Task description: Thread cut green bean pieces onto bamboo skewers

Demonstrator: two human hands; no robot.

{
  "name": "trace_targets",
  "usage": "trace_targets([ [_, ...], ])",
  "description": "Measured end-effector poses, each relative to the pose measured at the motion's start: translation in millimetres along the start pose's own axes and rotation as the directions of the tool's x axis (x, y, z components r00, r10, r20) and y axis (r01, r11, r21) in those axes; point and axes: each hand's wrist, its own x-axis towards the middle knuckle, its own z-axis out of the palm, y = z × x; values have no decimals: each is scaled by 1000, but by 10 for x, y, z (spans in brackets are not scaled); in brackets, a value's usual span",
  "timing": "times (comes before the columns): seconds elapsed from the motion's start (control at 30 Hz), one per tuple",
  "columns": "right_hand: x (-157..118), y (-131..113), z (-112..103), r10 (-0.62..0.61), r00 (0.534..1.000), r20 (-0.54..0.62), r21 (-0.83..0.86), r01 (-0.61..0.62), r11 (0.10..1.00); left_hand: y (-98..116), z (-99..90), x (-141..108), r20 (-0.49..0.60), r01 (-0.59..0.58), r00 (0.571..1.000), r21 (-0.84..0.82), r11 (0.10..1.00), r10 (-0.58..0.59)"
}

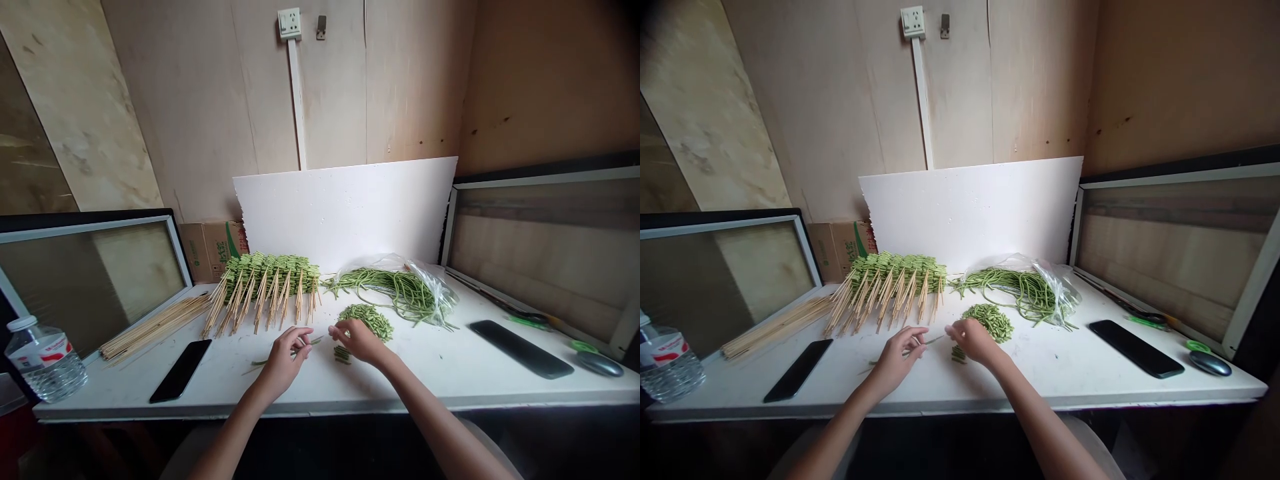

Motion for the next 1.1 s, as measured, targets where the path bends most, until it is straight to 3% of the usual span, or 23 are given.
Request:
trace_targets([
  [0.1, -1, -198, 21, -102, 989, 107, 182, 81, 980, 10, 16, 0, -1, 0, 1000, -46, 999, 0],
  [0.27, -13, -359, 60, -118, 992, 38, 162, 110, 981, 53, -49, 0, -26, -15, 1000, 26, 1000, 15],
  [0.47, -25, -380, -5, -108, 992, -71, 145, 117, 982, 59, -167, 26, -42, -4, 999, 98, 995, 8],
  [0.63, -32, -384, 42, -173, 982, -71, 149, 182, 972, 102, -147, 26, -80, -78, 993, 117, 990, 88],
  [0.9, -43, -446, 185, -229, 965, -130, 159, 248, 956, 205, -100, -13, -4, -175, 984, 117, 978, 176],
  [1.1, -63, -399, 287, -223, 971, -86, 313, 239, 919, 173, -89, -34, 34, -246, 969, 148, 958, 244],
])
